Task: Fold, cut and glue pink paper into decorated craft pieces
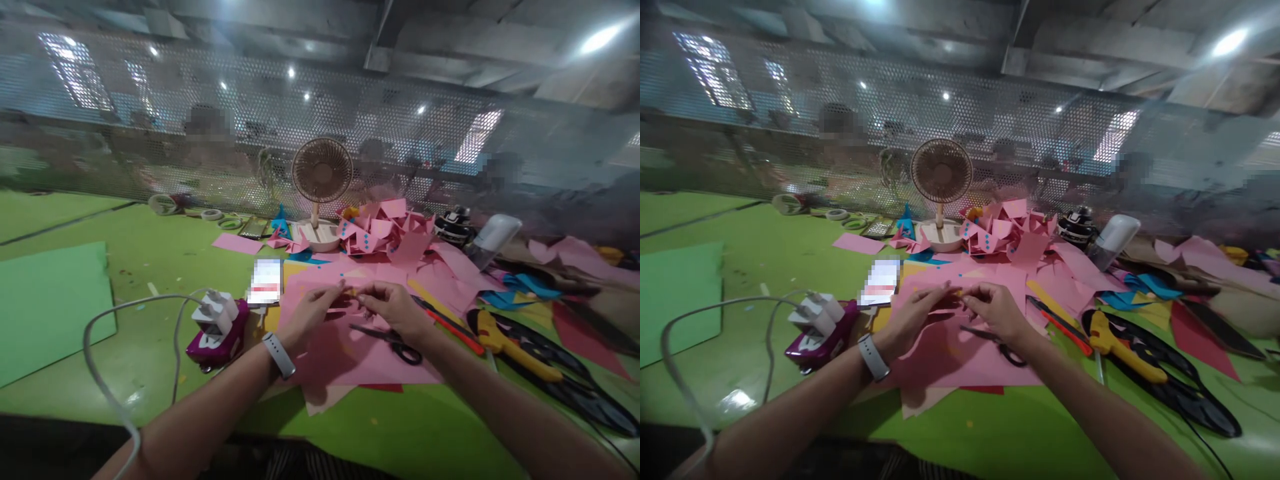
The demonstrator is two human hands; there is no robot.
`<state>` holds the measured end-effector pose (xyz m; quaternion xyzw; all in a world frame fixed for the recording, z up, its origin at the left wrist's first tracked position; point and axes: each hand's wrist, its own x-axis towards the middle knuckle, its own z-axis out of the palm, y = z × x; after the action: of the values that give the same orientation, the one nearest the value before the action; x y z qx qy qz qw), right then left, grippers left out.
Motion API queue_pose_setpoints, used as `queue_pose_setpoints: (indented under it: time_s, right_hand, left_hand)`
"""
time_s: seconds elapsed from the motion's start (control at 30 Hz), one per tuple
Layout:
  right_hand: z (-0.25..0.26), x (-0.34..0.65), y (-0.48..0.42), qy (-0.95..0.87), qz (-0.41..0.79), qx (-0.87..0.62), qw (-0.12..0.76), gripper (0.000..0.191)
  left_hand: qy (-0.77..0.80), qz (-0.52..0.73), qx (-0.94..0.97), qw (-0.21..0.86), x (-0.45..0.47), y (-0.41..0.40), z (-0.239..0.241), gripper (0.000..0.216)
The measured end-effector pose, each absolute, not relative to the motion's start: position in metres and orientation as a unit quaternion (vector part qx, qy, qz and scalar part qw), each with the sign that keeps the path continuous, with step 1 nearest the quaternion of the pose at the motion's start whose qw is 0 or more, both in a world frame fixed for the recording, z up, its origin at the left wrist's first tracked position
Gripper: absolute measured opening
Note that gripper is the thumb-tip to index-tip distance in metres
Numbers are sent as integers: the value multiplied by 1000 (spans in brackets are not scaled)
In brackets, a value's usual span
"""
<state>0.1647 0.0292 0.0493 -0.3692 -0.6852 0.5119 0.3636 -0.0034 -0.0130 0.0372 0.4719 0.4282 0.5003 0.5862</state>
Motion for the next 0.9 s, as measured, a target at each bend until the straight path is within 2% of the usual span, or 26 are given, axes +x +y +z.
queue_pose_setpoints:
  time_s: [0.1,0.17,0.23,0.3,0.5,0.73,0.9]
  right_hand:
    - [43,170,39,-646,507,-394,412,22]
    - [40,173,44,-622,511,-413,426,23]
    - [39,176,46,-618,518,-420,417,22]
    - [38,177,47,-627,526,-414,399,22]
    - [17,168,55,-636,559,-382,371,25]
    - [4,160,60,-620,549,-386,407,24]
    - [15,158,52,-614,508,-402,451,24]
  left_hand:
    - [541,399,554,491,-12,-13,44,47]
    - [620,306,632,350,-17,-12,47,47]
    - [657,250,678,215,-20,-11,49,44]
    - [656,240,697,164,-21,-9,48,41]
    - [610,292,702,225,-21,-3,32,29]
    - [529,415,535,512,-13,-1,20,14]
    - [521,520,429,523,-7,-6,28,24]
